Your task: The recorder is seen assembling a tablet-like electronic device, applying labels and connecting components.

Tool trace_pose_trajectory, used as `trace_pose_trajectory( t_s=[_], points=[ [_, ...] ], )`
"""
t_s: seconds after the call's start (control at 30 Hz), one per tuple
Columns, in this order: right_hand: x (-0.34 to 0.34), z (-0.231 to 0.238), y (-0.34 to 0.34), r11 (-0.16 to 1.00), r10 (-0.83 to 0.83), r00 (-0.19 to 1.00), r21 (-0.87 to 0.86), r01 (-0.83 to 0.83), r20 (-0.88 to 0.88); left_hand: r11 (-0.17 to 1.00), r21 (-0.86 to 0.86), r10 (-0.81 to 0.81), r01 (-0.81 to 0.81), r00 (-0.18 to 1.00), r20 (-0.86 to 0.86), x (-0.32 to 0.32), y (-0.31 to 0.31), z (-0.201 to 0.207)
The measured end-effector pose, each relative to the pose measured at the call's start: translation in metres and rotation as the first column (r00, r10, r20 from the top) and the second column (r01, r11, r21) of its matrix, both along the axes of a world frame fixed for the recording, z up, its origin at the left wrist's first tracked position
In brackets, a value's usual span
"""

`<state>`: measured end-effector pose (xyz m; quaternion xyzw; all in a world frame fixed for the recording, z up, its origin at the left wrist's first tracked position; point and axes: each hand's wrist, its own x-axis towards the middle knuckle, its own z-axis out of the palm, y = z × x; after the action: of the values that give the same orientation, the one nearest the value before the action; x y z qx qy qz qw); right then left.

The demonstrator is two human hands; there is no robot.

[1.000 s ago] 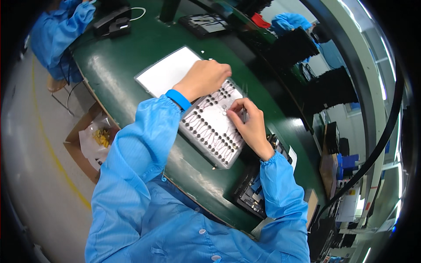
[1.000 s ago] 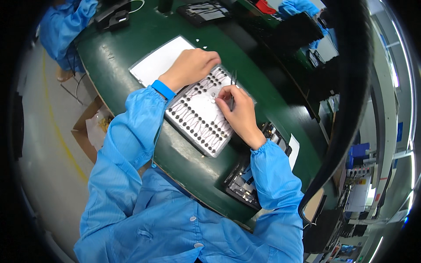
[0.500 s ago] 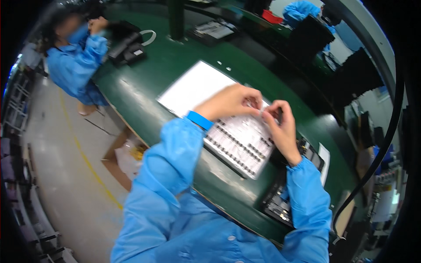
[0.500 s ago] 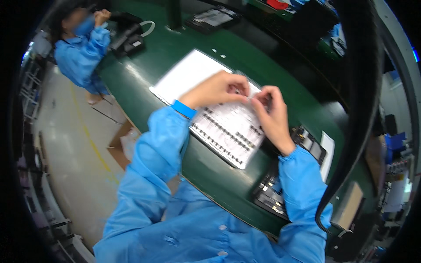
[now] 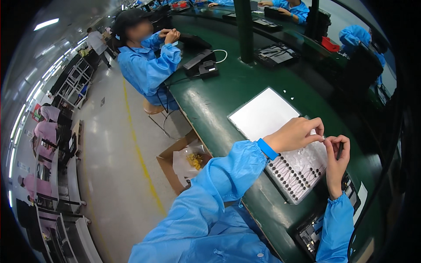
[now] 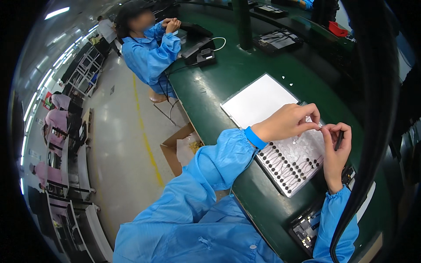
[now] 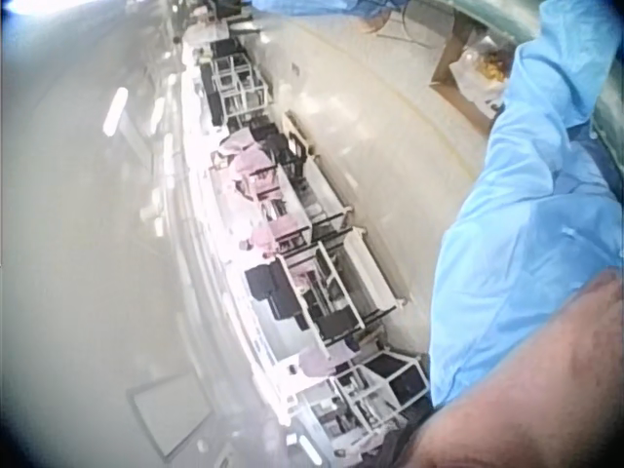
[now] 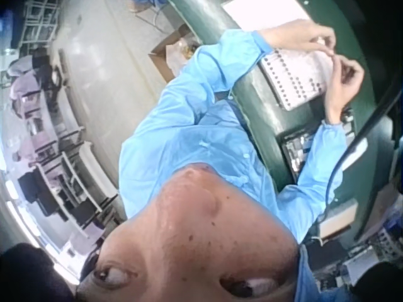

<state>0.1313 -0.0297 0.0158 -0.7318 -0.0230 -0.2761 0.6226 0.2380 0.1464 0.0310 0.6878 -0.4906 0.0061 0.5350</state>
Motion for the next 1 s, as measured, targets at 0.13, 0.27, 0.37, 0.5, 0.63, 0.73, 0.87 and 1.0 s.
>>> trace_pose_trajectory(
  t_s=[0.13,0.27,0.37,0.5,0.63,0.73,0.87,1.0],
  points=[
    [0.001,0.001,0.003,0.999,0.017,1.000,-0.045,-0.017,0.003,0.998,-0.050,0.042,-0.038,0.996,0.081,0.000,-0.002,-0.005],
    [0.000,-0.001,0.005,0.997,-0.005,1.000,-0.074,0.006,0.009,0.997,-0.032,0.081,-0.077,0.981,0.176,-0.003,0.001,-0.004],
    [-0.001,0.000,0.004,0.998,0.001,1.000,-0.062,0.000,0.010,0.980,-0.197,0.083,-0.034,0.966,0.244,-0.002,-0.001,-0.007],
    [0.002,-0.004,0.004,0.999,0.029,1.000,0.037,-0.029,0.011,0.994,-0.099,0.061,-0.038,0.969,0.238,0.000,-0.003,-0.007],
    [0.006,-0.001,0.000,0.999,0.037,0.999,-0.026,-0.037,0.016,0.993,-0.115,0.065,-0.030,0.946,0.317,0.004,-0.005,-0.005],
    [0.002,0.001,-0.003,0.998,0.056,0.998,0.030,-0.056,0.016,0.996,-0.069,0.071,-0.049,0.929,0.364,0.000,-0.009,-0.005],
    [0.003,-0.010,-0.011,1.000,0.006,1.000,-0.022,-0.005,0.016,0.999,0.049,-0.030,0.018,0.966,0.256,0.000,-0.009,-0.015],
    [0.005,0.003,-0.020,0.997,0.051,0.998,0.060,-0.052,0.025,0.974,0.223,-0.073,0.024,0.974,0.215,0.009,0.003,-0.023]
  ],
)
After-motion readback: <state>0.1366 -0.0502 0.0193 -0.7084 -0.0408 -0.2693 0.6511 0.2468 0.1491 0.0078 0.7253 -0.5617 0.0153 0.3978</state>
